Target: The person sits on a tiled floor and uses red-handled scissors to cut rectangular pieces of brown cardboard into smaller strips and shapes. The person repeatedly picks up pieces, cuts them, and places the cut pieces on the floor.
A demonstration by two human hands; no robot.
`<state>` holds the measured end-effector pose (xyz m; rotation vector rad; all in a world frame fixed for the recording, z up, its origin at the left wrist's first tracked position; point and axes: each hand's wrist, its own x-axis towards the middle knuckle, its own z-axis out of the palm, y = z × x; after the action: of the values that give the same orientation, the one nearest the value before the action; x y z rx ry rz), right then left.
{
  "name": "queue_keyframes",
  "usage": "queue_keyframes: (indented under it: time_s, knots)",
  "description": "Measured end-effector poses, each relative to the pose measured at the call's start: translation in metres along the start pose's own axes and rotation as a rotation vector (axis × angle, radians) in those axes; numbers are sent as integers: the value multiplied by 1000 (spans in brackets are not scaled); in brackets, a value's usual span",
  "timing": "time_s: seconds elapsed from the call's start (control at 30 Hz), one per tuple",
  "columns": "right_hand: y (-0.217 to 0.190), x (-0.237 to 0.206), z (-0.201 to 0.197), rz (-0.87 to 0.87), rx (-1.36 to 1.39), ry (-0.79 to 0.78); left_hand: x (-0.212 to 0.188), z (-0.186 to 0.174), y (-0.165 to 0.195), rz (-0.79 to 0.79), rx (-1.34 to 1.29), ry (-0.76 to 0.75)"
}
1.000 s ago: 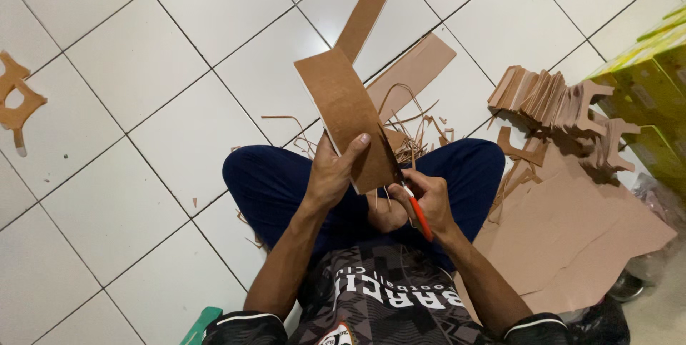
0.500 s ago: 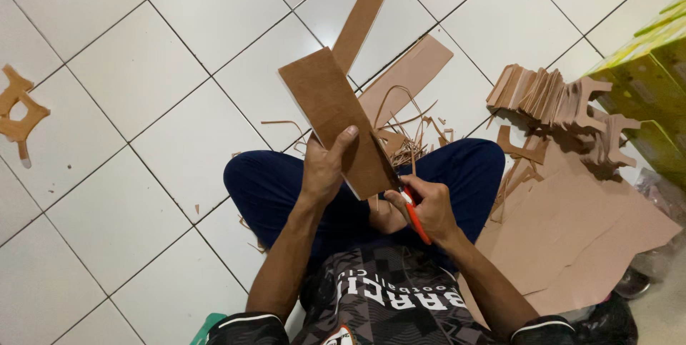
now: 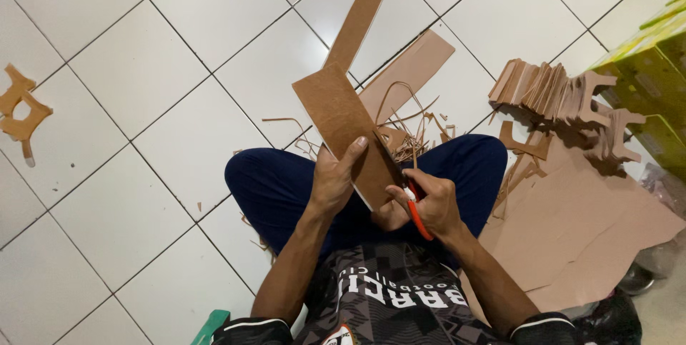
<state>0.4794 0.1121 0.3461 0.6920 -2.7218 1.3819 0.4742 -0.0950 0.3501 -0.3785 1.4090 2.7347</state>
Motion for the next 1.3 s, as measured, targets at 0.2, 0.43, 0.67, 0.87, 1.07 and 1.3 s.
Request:
queue_keyframes:
  time_s: [0.2,0.43,0.67,0.87,1.07,1.3]
  knots:
    - [-3,-3,-1,46,-10,-34,3,7,22,-19,-225,-84]
    - [-12,0,-2,13,-98,41,-1,8,17,24,-35,10]
    - [-11,-2,3,-75,-87,82,-6,1,4,13,-123,40]
    - [-8,-8,5,-11,-56,23,-6,2,28,35,-329,-170]
    - [-18,-3,2,-71,-126,52,-11,16,36,106,-128,-33]
    - [-30,5,-2,-141,-176,96,-25,20,34,129,0,-35]
